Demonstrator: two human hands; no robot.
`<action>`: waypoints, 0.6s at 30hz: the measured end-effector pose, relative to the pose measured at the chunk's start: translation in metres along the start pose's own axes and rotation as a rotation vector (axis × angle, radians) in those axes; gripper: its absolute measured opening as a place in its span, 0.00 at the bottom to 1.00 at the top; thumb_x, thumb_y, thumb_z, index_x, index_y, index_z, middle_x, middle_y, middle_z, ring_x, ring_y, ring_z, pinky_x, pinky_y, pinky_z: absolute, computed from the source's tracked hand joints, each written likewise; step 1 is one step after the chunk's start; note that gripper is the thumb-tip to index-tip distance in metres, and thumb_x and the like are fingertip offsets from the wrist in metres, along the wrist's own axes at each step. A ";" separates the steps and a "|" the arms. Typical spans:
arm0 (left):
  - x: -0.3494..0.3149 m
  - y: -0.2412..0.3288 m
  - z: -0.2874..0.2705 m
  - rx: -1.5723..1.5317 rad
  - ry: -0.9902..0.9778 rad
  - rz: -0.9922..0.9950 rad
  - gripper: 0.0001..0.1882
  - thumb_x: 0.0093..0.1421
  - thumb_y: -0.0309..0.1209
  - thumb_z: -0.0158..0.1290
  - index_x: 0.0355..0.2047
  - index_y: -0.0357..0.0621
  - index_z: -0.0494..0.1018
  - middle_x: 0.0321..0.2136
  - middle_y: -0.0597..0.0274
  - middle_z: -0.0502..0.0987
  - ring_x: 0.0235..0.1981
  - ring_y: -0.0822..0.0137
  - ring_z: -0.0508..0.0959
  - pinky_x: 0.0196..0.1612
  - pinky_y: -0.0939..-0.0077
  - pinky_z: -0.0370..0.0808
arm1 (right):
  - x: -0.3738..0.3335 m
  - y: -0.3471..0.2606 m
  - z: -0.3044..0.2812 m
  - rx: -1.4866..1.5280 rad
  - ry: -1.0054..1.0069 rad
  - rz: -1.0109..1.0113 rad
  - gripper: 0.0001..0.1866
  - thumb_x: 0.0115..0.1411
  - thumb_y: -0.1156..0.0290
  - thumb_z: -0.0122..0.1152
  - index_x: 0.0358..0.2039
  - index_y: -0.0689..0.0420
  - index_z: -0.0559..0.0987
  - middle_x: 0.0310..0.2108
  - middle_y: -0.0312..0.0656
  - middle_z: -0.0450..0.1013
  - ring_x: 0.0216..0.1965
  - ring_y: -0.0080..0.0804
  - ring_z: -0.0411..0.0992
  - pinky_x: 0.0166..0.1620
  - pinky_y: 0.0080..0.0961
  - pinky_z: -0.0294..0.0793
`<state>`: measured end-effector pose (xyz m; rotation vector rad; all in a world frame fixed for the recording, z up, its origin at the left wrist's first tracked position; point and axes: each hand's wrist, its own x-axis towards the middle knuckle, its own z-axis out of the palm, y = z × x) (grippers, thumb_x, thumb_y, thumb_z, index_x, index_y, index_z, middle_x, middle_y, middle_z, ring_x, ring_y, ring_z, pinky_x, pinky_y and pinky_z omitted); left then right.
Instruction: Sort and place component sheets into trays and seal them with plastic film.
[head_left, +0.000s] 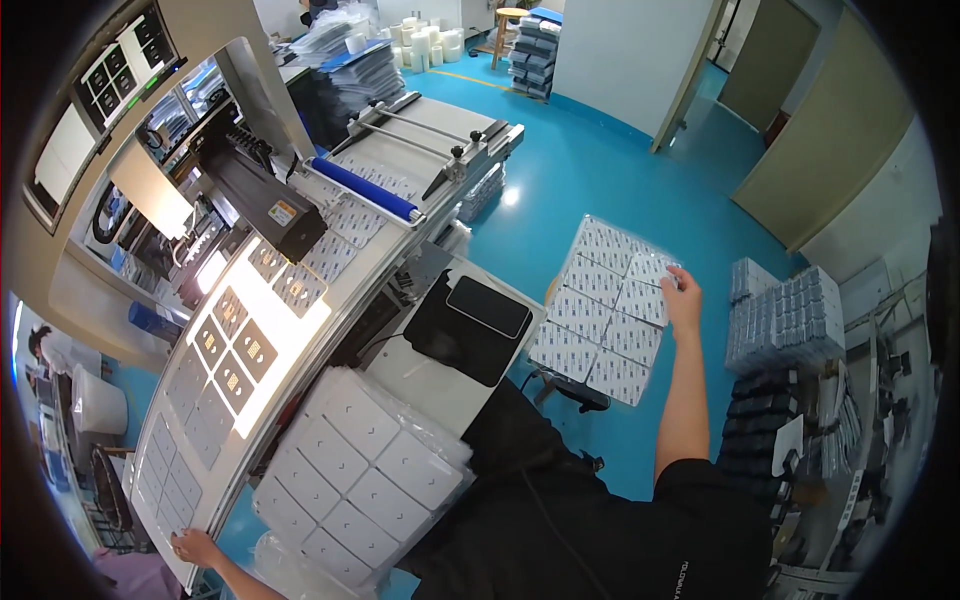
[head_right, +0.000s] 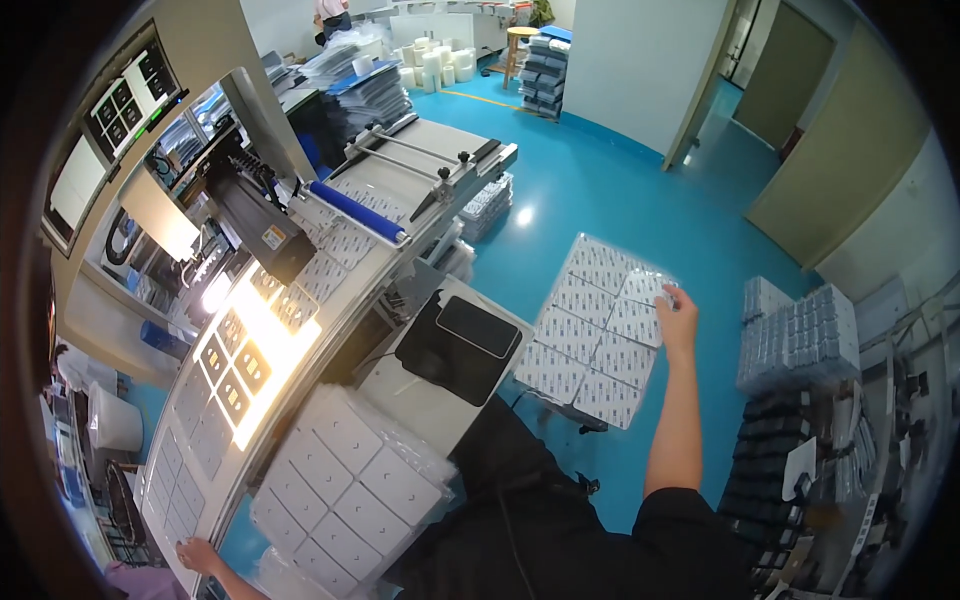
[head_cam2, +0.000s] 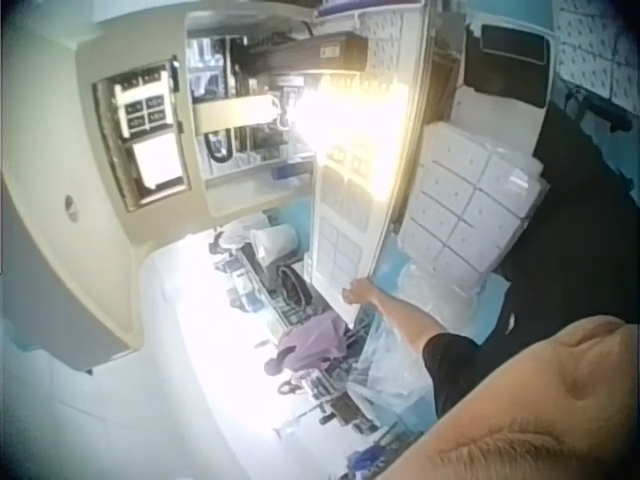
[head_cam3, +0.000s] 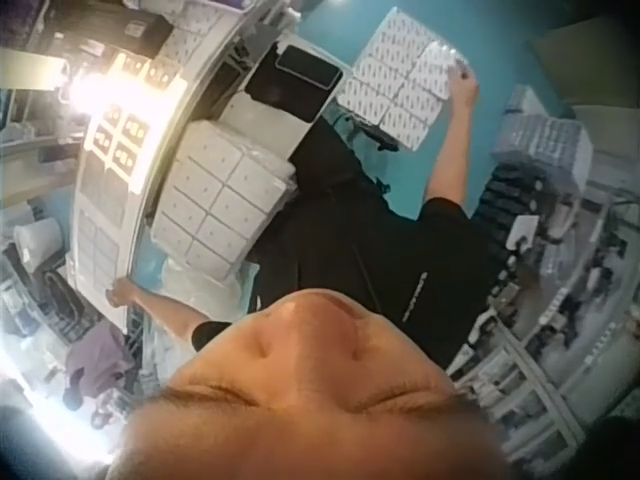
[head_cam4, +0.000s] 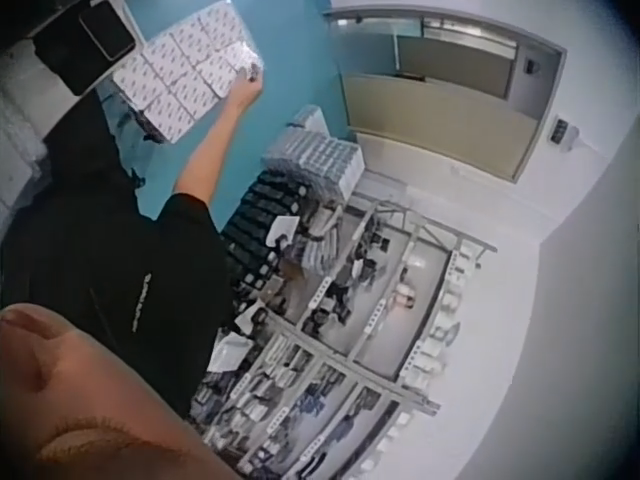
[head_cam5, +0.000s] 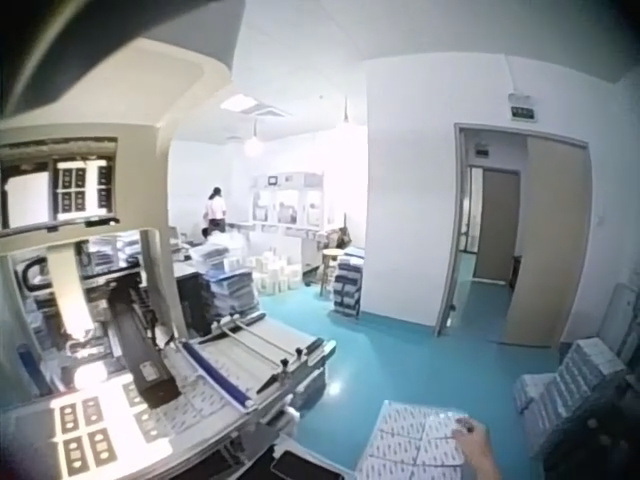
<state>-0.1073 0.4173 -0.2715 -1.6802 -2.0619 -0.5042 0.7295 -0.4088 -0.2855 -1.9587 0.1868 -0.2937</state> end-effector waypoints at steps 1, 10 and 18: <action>0.000 0.000 0.000 -0.003 0.002 0.002 0.22 0.73 0.35 0.51 0.61 0.33 0.75 0.60 0.41 0.79 0.65 0.45 0.75 0.70 0.53 0.69 | 0.008 0.008 0.003 -0.018 -0.032 -0.102 0.18 0.65 0.73 0.68 0.55 0.64 0.85 0.47 0.45 0.83 0.45 0.29 0.80 0.49 0.29 0.78; 0.001 0.001 -0.003 0.037 0.017 -0.021 0.22 0.73 0.35 0.51 0.61 0.34 0.75 0.60 0.42 0.79 0.67 0.46 0.73 0.72 0.53 0.67 | 0.047 0.016 0.022 -0.008 0.002 -0.070 0.13 0.66 0.73 0.68 0.49 0.64 0.87 0.42 0.43 0.84 0.42 0.30 0.79 0.47 0.29 0.78; 0.000 0.001 -0.002 0.053 0.021 0.038 0.24 0.73 0.37 0.52 0.62 0.33 0.74 0.59 0.41 0.79 0.65 0.46 0.75 0.68 0.51 0.69 | 0.049 0.024 0.020 -0.140 0.013 -0.094 0.12 0.65 0.72 0.68 0.46 0.63 0.86 0.41 0.45 0.84 0.41 0.33 0.80 0.45 0.32 0.79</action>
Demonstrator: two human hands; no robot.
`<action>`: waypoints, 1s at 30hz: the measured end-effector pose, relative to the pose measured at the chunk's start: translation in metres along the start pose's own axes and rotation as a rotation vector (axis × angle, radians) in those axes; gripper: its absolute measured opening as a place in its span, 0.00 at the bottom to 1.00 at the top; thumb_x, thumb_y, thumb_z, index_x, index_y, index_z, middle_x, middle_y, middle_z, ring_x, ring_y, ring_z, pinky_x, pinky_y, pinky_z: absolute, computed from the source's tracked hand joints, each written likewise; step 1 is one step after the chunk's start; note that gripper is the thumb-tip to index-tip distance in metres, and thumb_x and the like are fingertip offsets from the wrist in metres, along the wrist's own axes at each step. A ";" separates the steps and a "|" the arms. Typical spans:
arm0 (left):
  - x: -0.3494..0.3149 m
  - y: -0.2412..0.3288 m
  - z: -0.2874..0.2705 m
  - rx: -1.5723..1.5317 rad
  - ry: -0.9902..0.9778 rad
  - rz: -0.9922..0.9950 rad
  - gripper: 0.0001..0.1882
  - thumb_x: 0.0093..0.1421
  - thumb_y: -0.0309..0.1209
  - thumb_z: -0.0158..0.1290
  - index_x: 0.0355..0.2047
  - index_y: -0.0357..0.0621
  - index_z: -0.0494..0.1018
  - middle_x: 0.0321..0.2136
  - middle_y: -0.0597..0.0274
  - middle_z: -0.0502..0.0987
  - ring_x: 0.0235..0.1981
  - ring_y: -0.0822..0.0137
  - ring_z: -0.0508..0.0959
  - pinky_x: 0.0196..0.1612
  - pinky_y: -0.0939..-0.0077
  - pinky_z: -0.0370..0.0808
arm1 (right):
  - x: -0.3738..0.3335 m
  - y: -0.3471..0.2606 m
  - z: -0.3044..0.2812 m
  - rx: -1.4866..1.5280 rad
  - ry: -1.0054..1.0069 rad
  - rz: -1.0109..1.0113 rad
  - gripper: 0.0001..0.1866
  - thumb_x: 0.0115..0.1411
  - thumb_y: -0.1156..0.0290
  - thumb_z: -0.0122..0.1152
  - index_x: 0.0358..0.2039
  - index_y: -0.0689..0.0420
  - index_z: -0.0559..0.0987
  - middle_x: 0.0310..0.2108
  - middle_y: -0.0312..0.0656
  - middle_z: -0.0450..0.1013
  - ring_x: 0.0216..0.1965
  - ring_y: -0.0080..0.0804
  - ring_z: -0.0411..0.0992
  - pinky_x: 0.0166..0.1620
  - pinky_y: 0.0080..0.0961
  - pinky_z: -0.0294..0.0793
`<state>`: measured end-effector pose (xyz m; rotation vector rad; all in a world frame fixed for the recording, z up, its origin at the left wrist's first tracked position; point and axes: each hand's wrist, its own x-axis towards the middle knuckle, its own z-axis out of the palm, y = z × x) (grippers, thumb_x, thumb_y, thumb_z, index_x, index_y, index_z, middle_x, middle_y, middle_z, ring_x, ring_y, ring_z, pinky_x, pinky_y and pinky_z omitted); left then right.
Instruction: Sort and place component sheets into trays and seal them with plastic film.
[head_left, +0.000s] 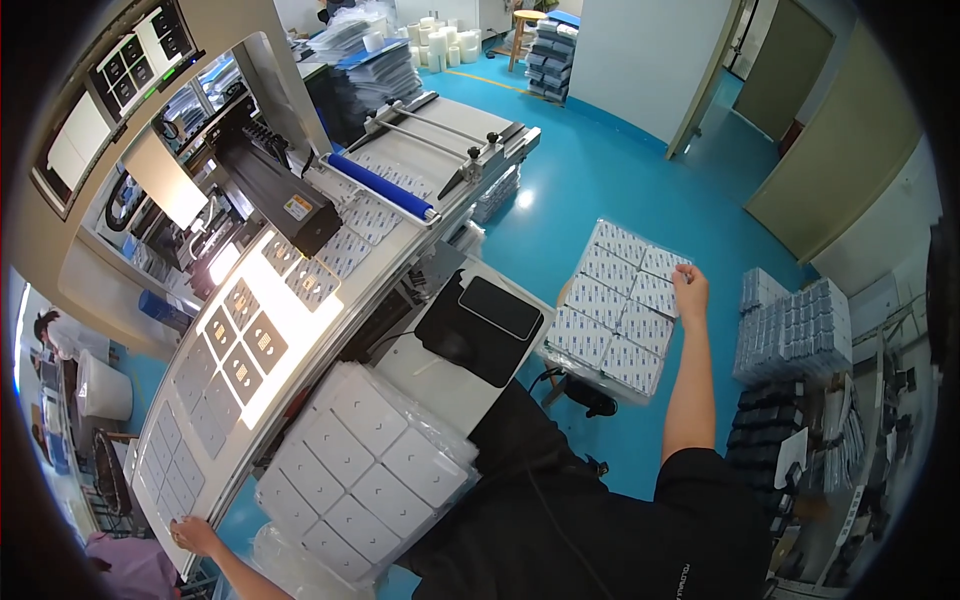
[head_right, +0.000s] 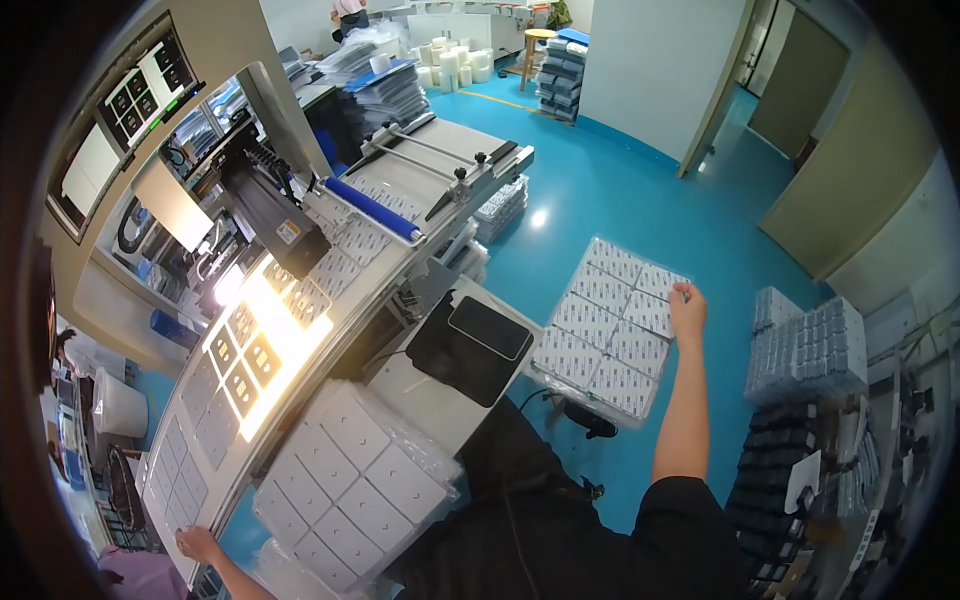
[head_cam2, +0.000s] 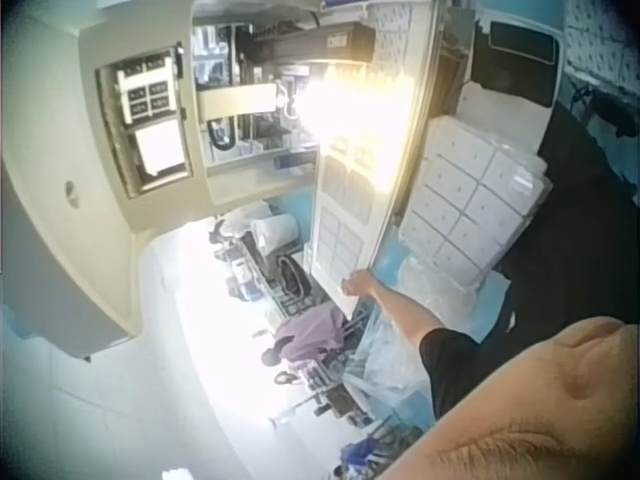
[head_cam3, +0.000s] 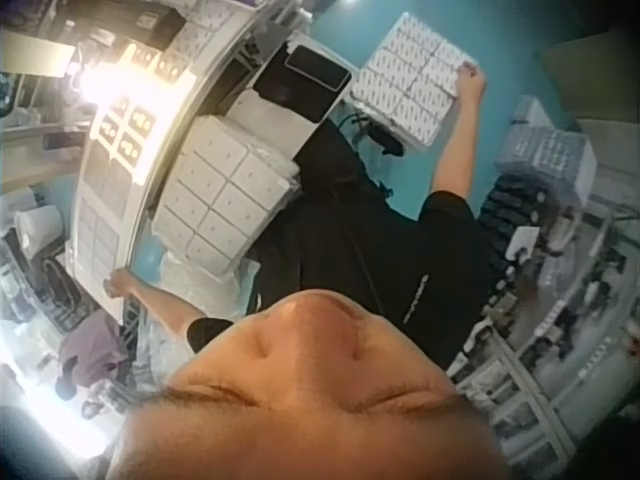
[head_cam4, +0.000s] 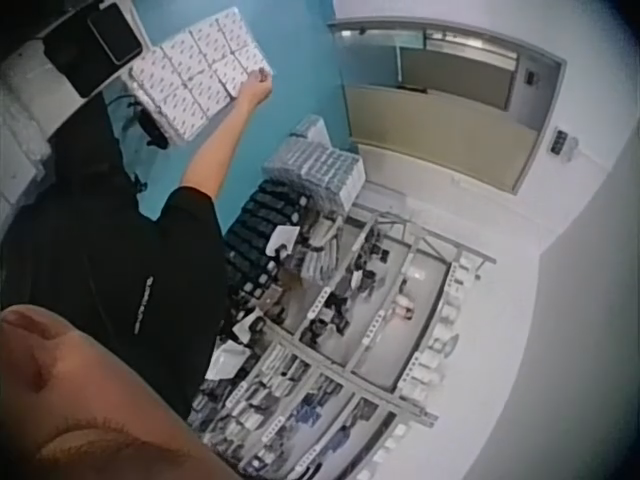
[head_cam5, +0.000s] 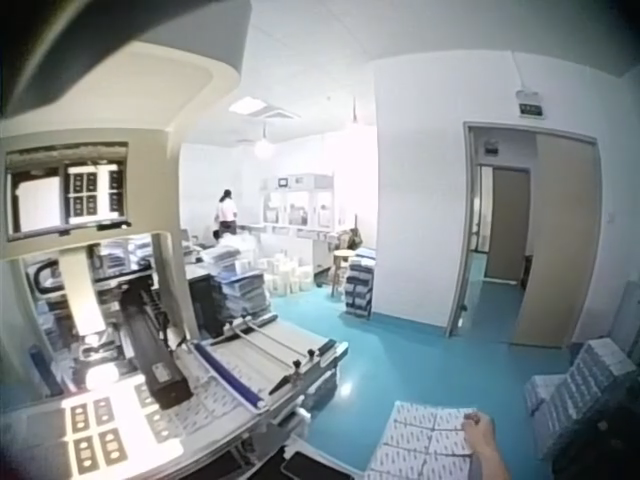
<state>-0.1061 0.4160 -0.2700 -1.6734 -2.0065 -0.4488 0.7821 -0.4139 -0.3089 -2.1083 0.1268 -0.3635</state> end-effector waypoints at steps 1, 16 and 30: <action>0.000 -0.007 0.001 0.004 0.002 -0.005 0.24 0.73 0.37 0.52 0.62 0.33 0.74 0.59 0.41 0.79 0.65 0.46 0.75 0.68 0.51 0.69 | 0.003 0.001 0.001 -0.051 -0.014 -0.011 0.12 0.64 0.72 0.68 0.47 0.63 0.86 0.41 0.47 0.84 0.42 0.36 0.81 0.47 0.34 0.79; -0.132 0.112 -0.160 -0.615 0.026 0.143 0.29 0.75 0.40 0.57 0.69 0.35 0.67 0.68 0.42 0.69 0.69 0.44 0.69 0.72 0.52 0.65 | -0.028 -0.084 0.053 -0.741 -0.084 -0.275 0.38 0.65 0.53 0.70 0.69 0.63 0.73 0.72 0.66 0.61 0.73 0.67 0.59 0.74 0.58 0.60; -0.329 0.267 -0.364 -1.056 -0.713 1.066 0.37 0.60 0.33 0.70 0.67 0.36 0.69 0.70 0.39 0.67 0.73 0.35 0.64 0.76 0.43 0.60 | -0.078 -0.128 0.144 -0.972 -0.632 -0.365 0.53 0.68 0.37 0.55 0.82 0.58 0.51 0.83 0.61 0.37 0.83 0.66 0.33 0.79 0.69 0.35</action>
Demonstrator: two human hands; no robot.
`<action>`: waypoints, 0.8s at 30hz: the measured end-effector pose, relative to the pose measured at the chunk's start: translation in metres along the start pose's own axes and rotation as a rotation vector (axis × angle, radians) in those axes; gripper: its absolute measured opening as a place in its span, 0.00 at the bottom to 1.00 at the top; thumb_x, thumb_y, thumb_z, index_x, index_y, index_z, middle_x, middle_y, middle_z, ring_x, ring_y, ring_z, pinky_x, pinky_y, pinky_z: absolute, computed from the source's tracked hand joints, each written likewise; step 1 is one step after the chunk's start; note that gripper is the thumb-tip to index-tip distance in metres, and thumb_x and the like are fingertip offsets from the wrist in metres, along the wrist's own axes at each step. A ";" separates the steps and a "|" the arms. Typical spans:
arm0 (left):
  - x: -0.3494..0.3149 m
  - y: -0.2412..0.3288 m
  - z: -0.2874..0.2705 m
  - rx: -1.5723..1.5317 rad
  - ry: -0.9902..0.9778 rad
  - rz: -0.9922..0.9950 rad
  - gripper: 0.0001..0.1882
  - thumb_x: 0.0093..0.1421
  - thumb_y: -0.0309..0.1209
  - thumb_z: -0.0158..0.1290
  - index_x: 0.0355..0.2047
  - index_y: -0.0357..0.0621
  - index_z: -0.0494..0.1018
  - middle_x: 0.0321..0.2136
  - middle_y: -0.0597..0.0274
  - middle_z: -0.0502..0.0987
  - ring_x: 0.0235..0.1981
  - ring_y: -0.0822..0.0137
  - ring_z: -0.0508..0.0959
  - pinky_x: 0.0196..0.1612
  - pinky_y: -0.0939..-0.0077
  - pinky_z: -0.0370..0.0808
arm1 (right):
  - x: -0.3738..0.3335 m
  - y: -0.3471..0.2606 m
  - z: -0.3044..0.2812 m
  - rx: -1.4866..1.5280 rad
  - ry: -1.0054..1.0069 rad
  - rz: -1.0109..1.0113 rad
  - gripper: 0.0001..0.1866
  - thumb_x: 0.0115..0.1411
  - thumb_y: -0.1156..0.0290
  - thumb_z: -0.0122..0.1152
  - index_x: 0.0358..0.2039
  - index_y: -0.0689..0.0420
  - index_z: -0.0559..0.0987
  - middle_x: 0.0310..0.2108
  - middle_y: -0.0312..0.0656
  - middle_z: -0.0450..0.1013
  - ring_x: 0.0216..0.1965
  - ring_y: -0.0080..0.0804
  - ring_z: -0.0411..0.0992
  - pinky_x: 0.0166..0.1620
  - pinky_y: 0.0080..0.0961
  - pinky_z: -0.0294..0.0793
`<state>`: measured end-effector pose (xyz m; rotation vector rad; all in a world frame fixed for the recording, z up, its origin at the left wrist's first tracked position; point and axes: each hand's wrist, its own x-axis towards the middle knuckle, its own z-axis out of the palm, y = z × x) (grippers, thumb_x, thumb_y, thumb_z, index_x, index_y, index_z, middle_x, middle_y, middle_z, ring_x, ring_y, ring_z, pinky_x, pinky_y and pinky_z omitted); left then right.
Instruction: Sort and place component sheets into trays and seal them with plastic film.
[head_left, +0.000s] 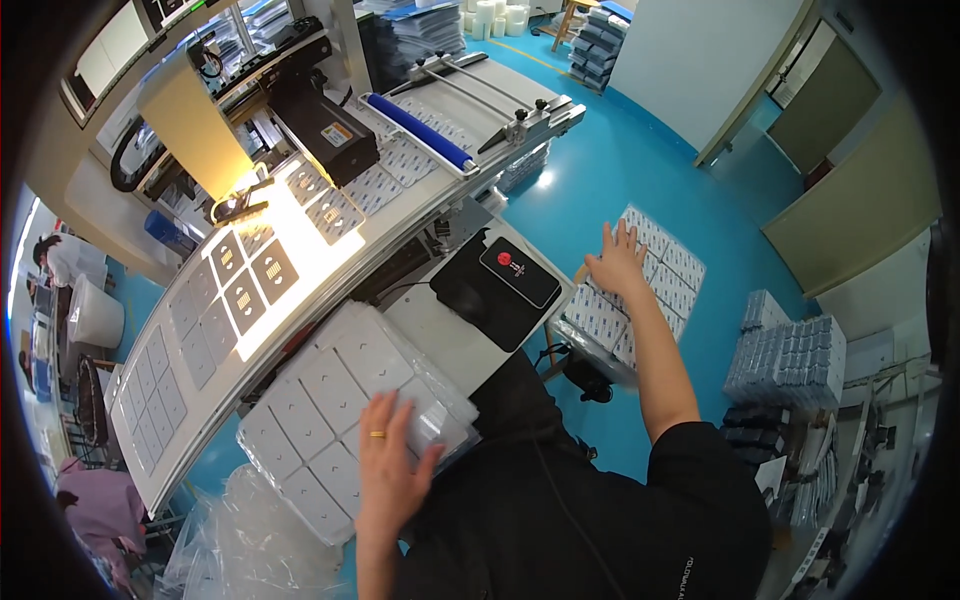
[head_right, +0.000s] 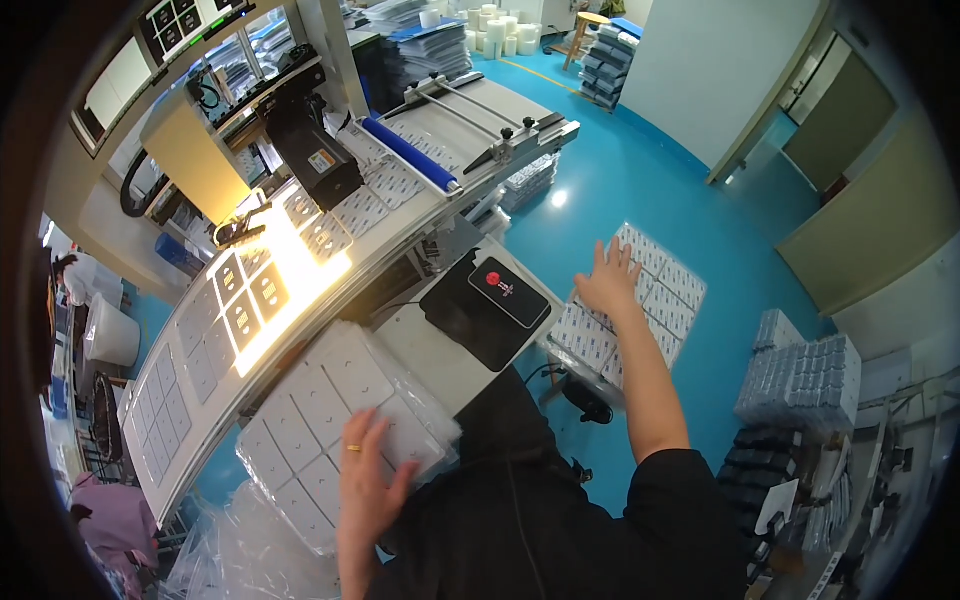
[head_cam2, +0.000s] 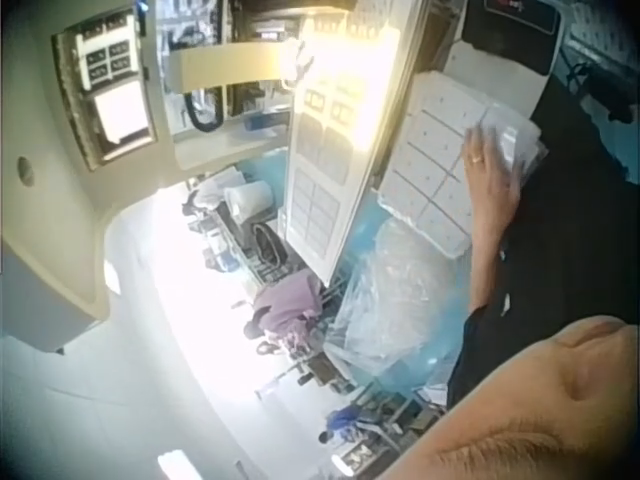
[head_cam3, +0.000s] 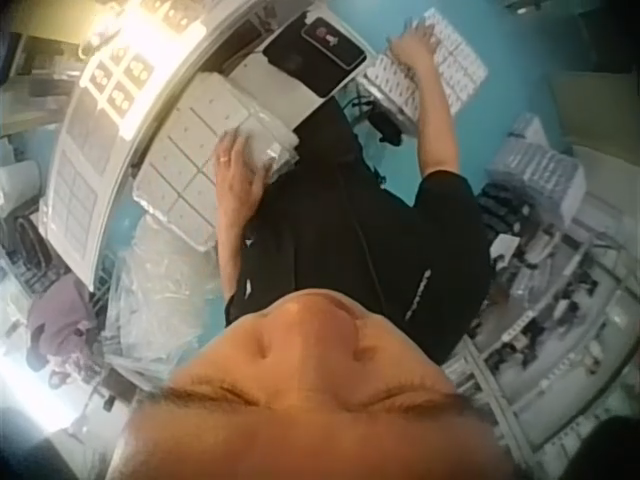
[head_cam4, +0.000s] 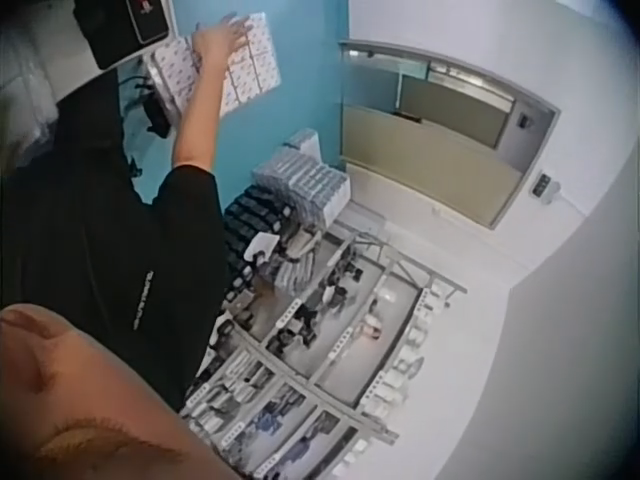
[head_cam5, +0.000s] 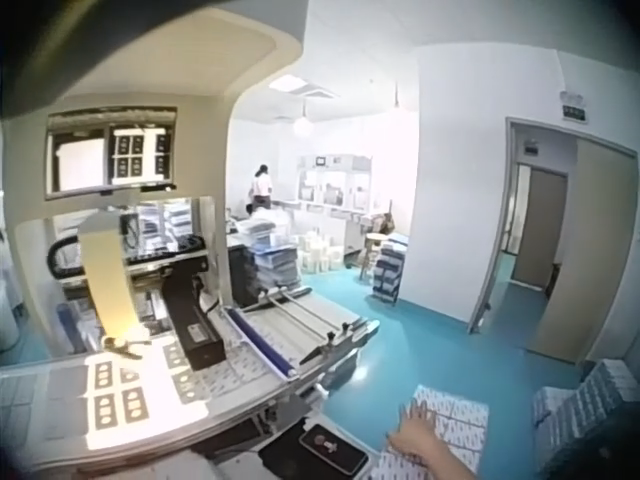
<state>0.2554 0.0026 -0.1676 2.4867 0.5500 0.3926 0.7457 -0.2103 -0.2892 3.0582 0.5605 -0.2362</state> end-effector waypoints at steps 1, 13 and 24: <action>-0.001 0.004 0.008 -0.011 -0.057 0.035 0.38 0.60 0.35 0.70 0.67 0.36 0.69 0.71 0.39 0.66 0.74 0.34 0.63 0.76 0.42 0.60 | -0.001 0.001 0.002 0.020 0.042 0.002 0.53 0.69 0.36 0.53 0.82 0.58 0.51 0.83 0.60 0.38 0.83 0.65 0.33 0.79 0.68 0.34; -0.002 0.001 0.036 0.159 -0.123 0.098 0.49 0.58 0.50 0.71 0.72 0.33 0.64 0.76 0.37 0.59 0.78 0.37 0.58 0.77 0.40 0.56 | -0.013 0.001 0.021 0.053 0.316 -0.031 0.49 0.76 0.35 0.44 0.78 0.67 0.58 0.81 0.59 0.50 0.82 0.60 0.46 0.79 0.63 0.41; -0.010 -0.003 0.031 0.133 -0.136 0.088 0.46 0.65 0.48 0.63 0.74 0.30 0.61 0.78 0.38 0.56 0.80 0.42 0.53 0.80 0.46 0.52 | -0.048 -0.034 0.010 0.763 0.440 -0.195 0.38 0.79 0.47 0.54 0.74 0.66 0.66 0.78 0.58 0.59 0.80 0.54 0.51 0.80 0.48 0.46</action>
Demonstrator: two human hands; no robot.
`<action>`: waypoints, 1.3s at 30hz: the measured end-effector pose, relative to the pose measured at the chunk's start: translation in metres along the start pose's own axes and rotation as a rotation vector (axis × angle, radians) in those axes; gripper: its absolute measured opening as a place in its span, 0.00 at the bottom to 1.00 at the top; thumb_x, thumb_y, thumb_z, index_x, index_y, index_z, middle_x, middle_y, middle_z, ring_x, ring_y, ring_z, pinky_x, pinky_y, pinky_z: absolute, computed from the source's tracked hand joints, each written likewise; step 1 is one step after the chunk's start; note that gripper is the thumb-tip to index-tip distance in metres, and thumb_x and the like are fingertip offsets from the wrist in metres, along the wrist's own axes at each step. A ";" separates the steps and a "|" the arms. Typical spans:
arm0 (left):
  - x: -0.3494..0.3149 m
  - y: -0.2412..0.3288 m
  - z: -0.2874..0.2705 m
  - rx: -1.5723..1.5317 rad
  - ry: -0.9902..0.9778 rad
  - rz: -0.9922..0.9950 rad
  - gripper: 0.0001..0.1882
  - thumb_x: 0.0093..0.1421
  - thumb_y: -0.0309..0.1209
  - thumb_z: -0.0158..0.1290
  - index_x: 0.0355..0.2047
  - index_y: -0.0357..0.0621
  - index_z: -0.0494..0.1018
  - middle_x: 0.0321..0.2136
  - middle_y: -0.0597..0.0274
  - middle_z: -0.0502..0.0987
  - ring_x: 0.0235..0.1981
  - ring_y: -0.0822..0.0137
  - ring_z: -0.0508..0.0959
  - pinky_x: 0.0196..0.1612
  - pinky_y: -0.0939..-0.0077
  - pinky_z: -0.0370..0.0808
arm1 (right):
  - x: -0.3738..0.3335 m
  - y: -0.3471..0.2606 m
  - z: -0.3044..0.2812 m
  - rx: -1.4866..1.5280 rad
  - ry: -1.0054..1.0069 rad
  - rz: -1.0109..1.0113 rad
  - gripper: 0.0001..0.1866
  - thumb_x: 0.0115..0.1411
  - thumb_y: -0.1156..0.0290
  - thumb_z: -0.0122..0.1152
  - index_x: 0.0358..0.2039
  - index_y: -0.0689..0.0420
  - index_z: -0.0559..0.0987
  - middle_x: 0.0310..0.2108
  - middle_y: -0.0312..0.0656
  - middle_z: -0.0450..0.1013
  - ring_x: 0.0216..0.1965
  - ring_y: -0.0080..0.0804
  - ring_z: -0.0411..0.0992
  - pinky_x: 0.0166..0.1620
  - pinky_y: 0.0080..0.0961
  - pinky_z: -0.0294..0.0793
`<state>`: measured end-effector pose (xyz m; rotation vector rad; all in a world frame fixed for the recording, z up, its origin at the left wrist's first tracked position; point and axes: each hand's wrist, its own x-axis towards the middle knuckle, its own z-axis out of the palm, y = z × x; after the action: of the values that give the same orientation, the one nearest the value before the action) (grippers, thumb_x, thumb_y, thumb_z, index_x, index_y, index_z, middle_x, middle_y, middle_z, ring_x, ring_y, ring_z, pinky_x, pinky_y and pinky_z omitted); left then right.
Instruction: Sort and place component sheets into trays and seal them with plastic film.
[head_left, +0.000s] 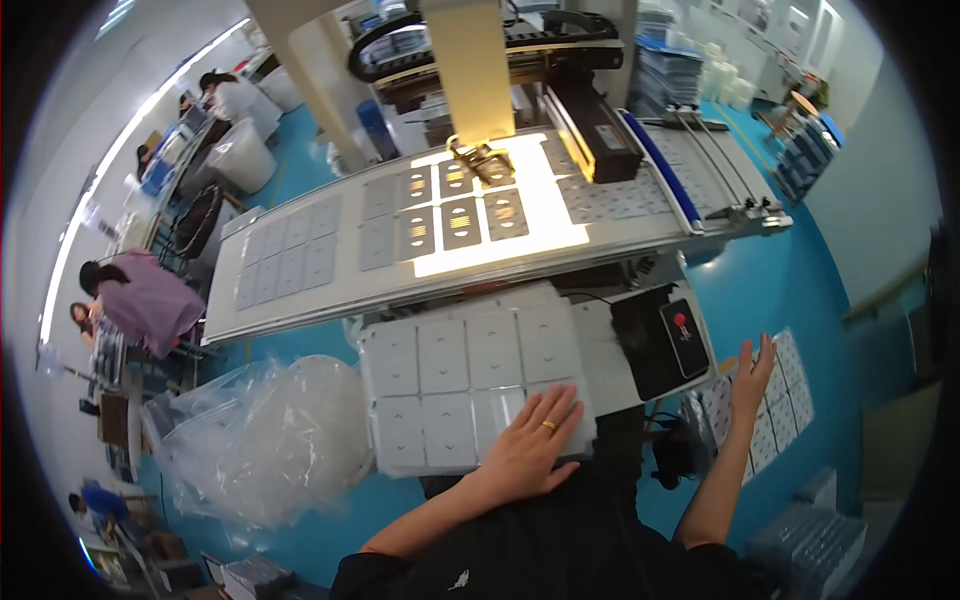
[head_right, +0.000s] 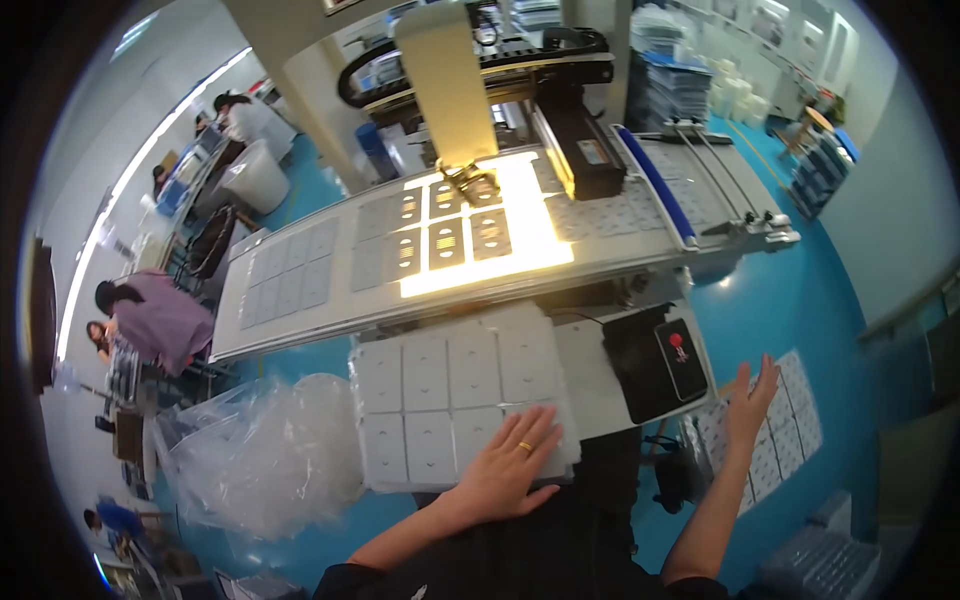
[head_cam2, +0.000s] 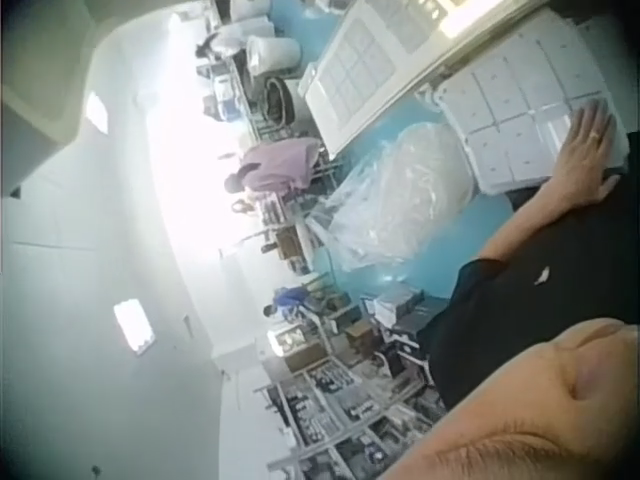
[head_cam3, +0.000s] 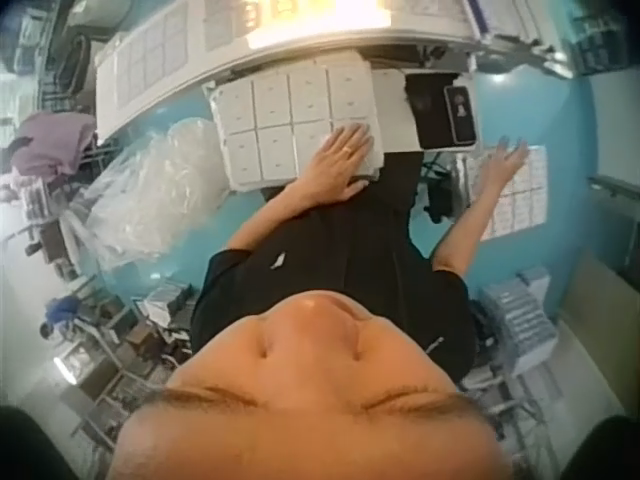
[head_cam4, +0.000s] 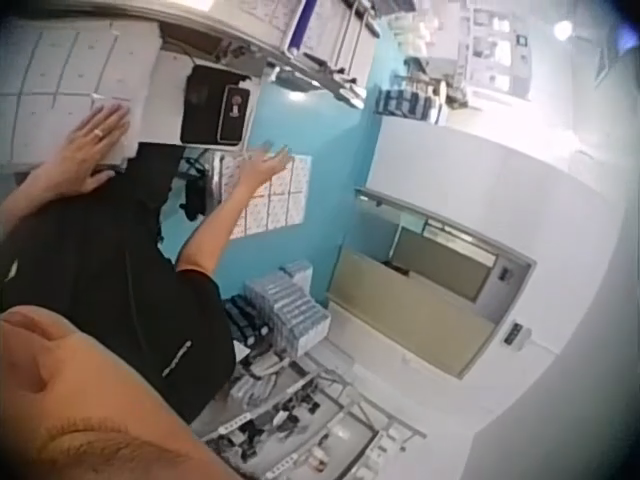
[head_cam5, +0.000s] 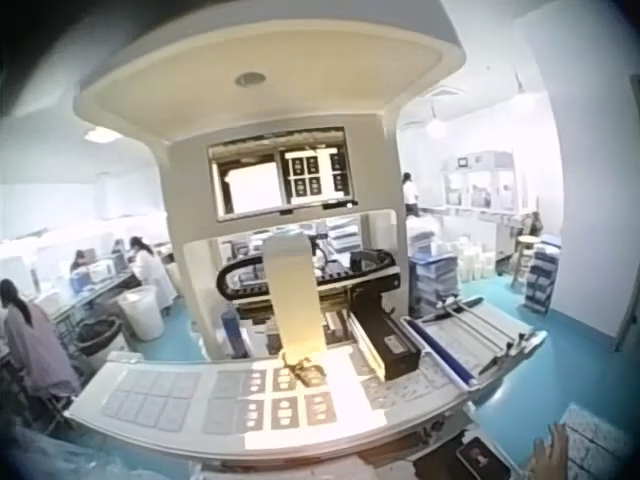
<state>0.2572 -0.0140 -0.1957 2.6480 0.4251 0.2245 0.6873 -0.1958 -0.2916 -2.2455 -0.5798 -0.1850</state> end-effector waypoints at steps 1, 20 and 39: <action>0.001 0.001 0.000 0.002 -0.010 0.019 0.45 0.65 0.46 0.63 0.74 0.30 0.61 0.78 0.38 0.55 0.81 0.42 0.53 0.81 0.46 0.51 | -0.012 -0.021 0.003 0.016 -0.008 -0.009 0.38 0.79 0.47 0.54 0.74 0.66 0.66 0.78 0.58 0.59 0.80 0.54 0.51 0.80 0.48 0.46; -0.008 0.007 0.018 -0.194 0.185 -0.021 0.21 0.61 0.34 0.67 0.51 0.39 0.77 0.68 0.43 0.69 0.75 0.40 0.62 0.78 0.38 0.56 | -0.150 -0.191 0.027 0.587 -0.893 -0.029 0.06 0.70 0.74 0.66 0.44 0.63 0.82 0.33 0.38 0.81 0.33 0.20 0.75 0.38 0.21 0.75; -0.002 0.015 0.019 -0.138 0.226 -0.012 0.19 0.54 0.33 0.74 0.41 0.44 0.77 0.58 0.51 0.73 0.69 0.43 0.69 0.75 0.34 0.61 | -0.141 -0.181 0.012 0.640 -1.142 0.058 0.05 0.72 0.76 0.62 0.46 0.63 0.80 0.35 0.32 0.77 0.36 0.15 0.70 0.41 0.18 0.72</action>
<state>0.2639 -0.0352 -0.2055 2.4932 0.4793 0.5337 0.4775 -0.1306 -0.2225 -1.5509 -0.9600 1.2100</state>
